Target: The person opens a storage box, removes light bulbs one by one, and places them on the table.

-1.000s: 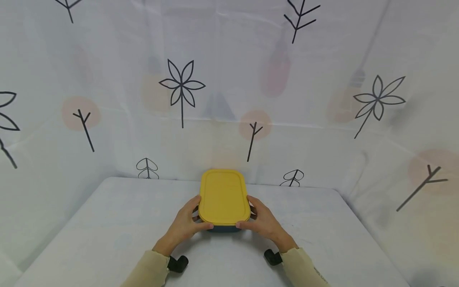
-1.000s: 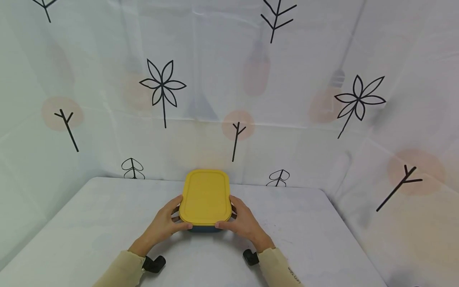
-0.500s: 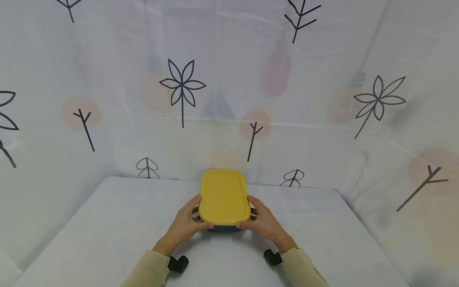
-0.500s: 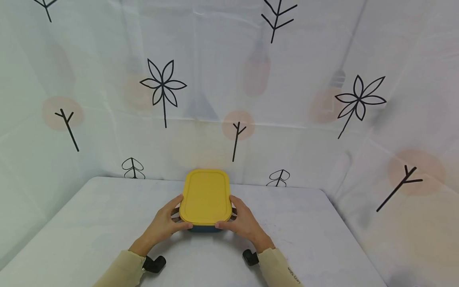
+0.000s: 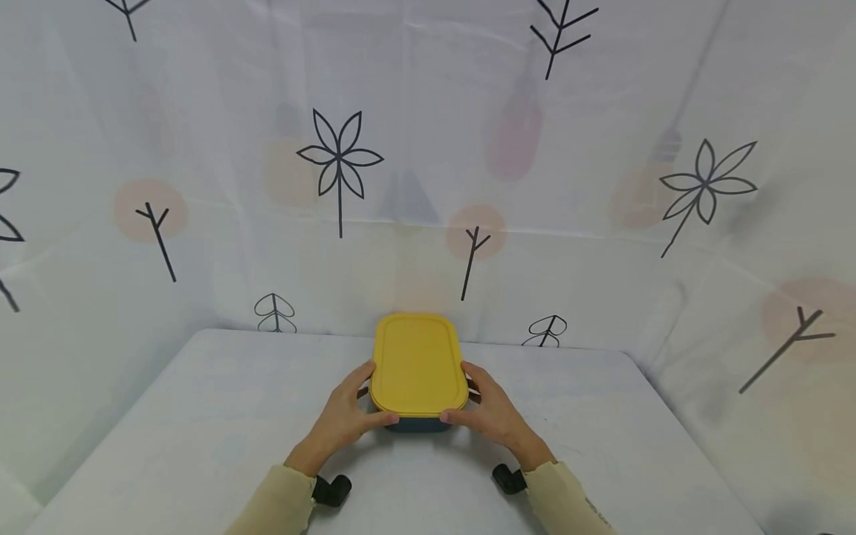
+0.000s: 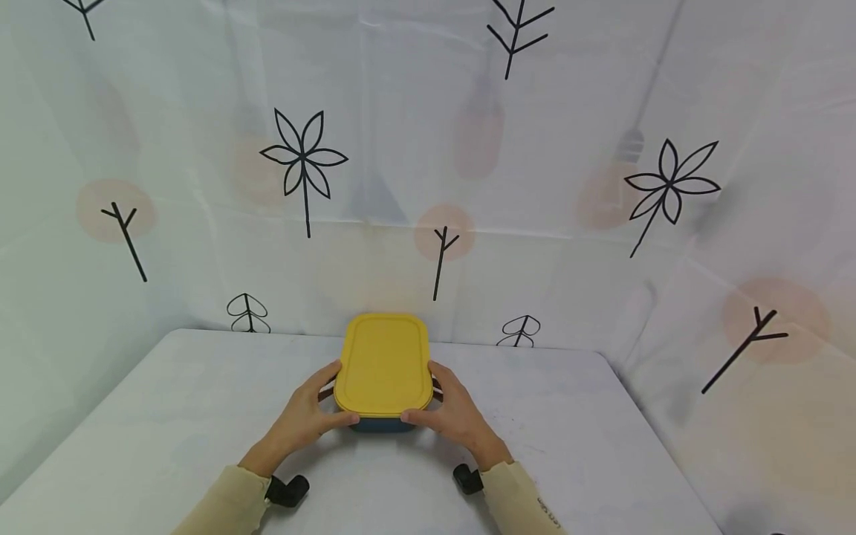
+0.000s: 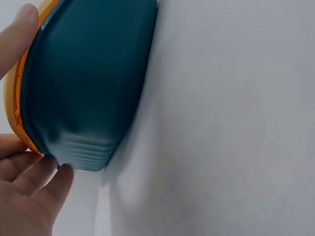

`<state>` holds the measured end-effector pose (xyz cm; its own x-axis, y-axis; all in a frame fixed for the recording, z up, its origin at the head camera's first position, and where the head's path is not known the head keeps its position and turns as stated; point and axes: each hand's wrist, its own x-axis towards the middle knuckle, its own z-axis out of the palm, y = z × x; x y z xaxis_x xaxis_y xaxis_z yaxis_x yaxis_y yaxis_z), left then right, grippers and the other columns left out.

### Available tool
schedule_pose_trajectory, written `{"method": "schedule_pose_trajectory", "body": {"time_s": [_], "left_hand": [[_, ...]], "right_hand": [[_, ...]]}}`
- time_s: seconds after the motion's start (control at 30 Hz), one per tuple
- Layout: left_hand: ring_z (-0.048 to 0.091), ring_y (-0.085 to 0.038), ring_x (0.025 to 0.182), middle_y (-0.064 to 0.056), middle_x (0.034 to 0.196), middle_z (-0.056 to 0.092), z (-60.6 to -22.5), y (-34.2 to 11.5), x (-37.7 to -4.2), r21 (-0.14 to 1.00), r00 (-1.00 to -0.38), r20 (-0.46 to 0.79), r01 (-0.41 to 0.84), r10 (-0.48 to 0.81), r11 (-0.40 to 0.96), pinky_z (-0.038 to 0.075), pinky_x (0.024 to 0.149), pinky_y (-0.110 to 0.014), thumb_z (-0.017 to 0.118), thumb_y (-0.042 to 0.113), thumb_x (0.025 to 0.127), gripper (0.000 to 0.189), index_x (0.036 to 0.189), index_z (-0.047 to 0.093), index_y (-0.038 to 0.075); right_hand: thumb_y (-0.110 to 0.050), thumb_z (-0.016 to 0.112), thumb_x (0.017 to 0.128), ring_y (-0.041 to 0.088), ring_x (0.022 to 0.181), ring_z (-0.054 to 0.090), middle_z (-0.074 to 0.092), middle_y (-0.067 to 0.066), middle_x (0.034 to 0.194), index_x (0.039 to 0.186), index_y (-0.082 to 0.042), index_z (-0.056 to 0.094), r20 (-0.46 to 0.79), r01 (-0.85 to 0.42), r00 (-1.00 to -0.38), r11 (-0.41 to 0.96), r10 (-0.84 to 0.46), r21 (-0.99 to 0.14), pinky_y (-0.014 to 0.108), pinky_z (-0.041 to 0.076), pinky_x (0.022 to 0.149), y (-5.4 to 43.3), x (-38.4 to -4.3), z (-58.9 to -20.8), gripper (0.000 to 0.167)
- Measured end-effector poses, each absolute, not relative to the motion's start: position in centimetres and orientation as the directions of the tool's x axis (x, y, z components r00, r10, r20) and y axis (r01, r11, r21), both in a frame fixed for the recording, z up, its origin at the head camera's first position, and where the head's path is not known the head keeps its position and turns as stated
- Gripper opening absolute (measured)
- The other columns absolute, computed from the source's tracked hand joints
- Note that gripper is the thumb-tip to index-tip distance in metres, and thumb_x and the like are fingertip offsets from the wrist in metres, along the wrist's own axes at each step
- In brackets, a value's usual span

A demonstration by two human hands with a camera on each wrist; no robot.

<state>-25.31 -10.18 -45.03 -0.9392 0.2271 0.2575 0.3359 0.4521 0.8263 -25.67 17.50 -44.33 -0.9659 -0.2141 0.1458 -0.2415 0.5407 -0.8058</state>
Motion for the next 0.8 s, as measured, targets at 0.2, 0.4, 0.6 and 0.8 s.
{"method": "schedule_pose_trajectory", "body": {"time_s": [0.2,0.4,0.6,0.8], "left_hand": [[0.037,-0.026,0.135,-0.007,0.151,0.035,-44.6,-10.4,-25.2,0.795,-0.935,0.289,0.354,0.205,0.492,0.038,0.108,-0.044,0.085,0.049,0.063,0.108,0.148,0.033,0.009],[0.039,-0.028,0.134,-0.006,0.151,0.036,-44.2,-10.4,-25.3,0.798,-0.939,0.291,0.344,0.183,0.495,0.038,0.108,-0.047,0.083,0.055,0.062,0.109,0.148,0.034,0.01],[0.038,-0.029,0.134,-0.006,0.151,0.035,-43.6,-10.5,-25.1,0.805,-0.942,0.281,0.335,0.182,0.49,0.037,0.108,-0.047,0.084,0.054,0.063,0.108,0.148,0.034,0.011],[0.037,-0.028,0.135,-0.005,0.151,0.034,-43.3,-11.0,-25.0,0.819,-0.946,0.265,0.322,0.185,0.475,0.036,0.109,-0.048,0.084,0.053,0.064,0.107,0.149,0.033,0.013]], "right_hand": [[-0.059,0.081,0.064,0.026,0.135,0.035,0.034,0.002,0.15,0.149,-0.014,0.031,0.164,-0.231,-0.973,0.597,-0.165,-0.769,0.053,0.032,0.11,17.4,-25.5,-43.9,0.108],[-0.062,0.079,0.064,0.026,0.139,0.029,0.033,0.001,0.151,0.149,-0.018,0.031,0.162,-0.217,-0.976,0.609,-0.145,-0.763,0.057,0.027,0.111,17.3,-25.4,-43.6,0.107],[-0.062,0.079,0.064,0.024,0.138,0.03,0.034,-0.002,0.15,0.148,-0.022,0.034,0.191,-0.242,-0.97,0.585,-0.148,-0.774,0.058,0.027,0.111,17.1,-25.1,-43.2,0.103],[-0.062,0.08,0.063,0.023,0.138,0.029,0.034,-0.003,0.15,0.148,-0.023,0.034,0.199,-0.247,-0.969,0.567,-0.147,-0.786,0.059,0.026,0.111,16.6,-24.9,-42.8,0.104]]}}
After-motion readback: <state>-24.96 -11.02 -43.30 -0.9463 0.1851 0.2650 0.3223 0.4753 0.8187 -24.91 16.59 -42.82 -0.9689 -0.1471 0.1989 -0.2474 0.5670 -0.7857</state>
